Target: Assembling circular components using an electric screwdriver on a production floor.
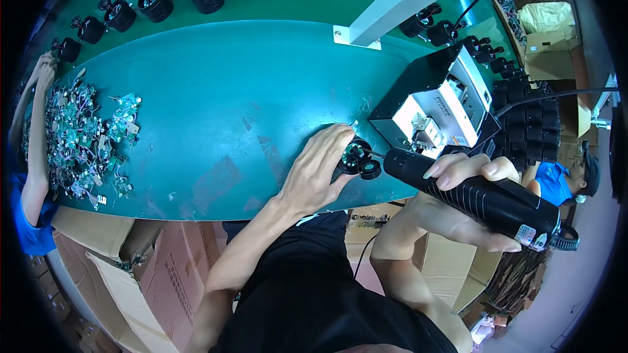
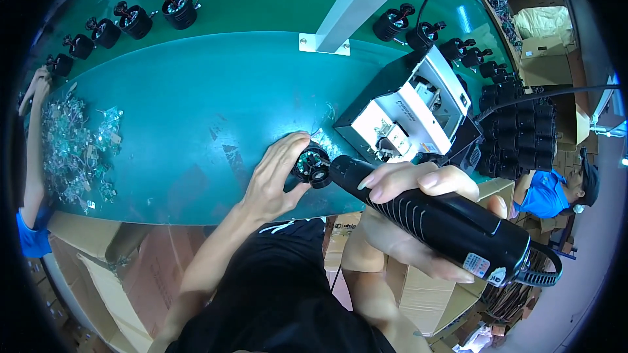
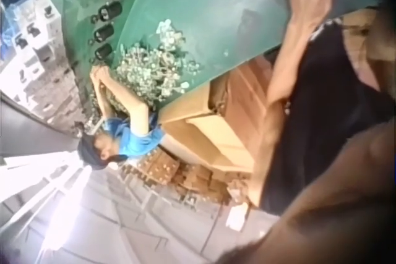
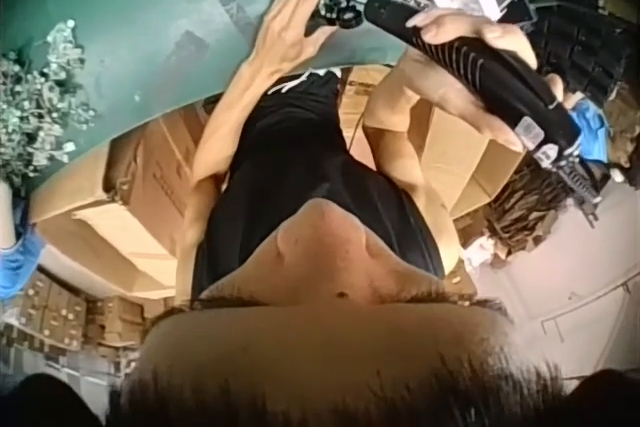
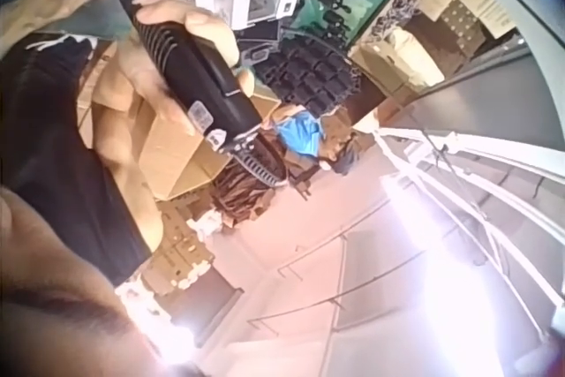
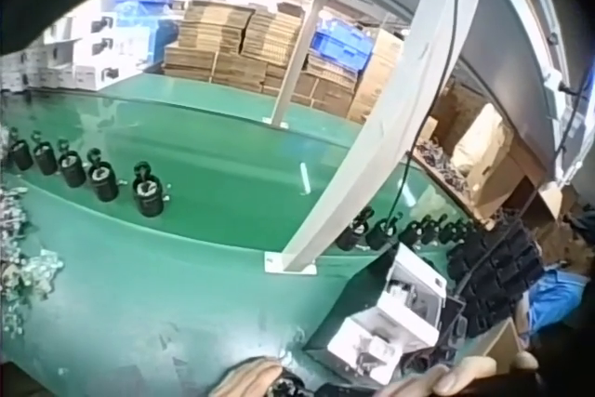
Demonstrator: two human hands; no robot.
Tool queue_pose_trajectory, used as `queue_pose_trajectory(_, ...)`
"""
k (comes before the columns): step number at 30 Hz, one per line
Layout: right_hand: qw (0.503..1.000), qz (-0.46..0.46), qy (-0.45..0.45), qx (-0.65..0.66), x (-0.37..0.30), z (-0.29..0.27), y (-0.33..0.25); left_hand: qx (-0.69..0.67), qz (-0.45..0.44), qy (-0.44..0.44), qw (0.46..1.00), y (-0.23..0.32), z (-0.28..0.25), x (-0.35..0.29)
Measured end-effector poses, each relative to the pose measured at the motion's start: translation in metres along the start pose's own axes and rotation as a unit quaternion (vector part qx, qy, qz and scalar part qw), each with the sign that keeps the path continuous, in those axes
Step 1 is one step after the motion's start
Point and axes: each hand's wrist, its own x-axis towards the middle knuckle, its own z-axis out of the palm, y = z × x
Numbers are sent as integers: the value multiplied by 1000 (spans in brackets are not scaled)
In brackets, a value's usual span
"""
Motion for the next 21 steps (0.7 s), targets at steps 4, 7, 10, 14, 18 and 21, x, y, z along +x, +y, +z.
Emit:
queue_pose_trajectory(4, 1000, 6, -2, -23, 1, 1, 0, 0, 6, 0, 1000, -1, 2, 0)
queue_pose_trajectory(7, 1000, 18, -3, 3, 2, 8, -2, -1, 14, 4, 1000, -1, 3, 0)
queue_pose_trajectory(10, 999, 29, -6, 27, 1, 13, 0, -2, 23, 9, 1000, -1, 4, 0)
queue_pose_trajectory(14, 997, 38, 4, 71, -1, 15, 7, -9, 13, 16, 1000, -2, 4, 0)
queue_pose_trajectory(18, 997, 37, 4, 72, -3, 17, 8, -3, 25, 2, 1000, -2, 1, 1)
queue_pose_trajectory(21, 998, 2, -50, 42, 8, 13, 5, 3, 24, -8, 1000, -1, 0, 3)
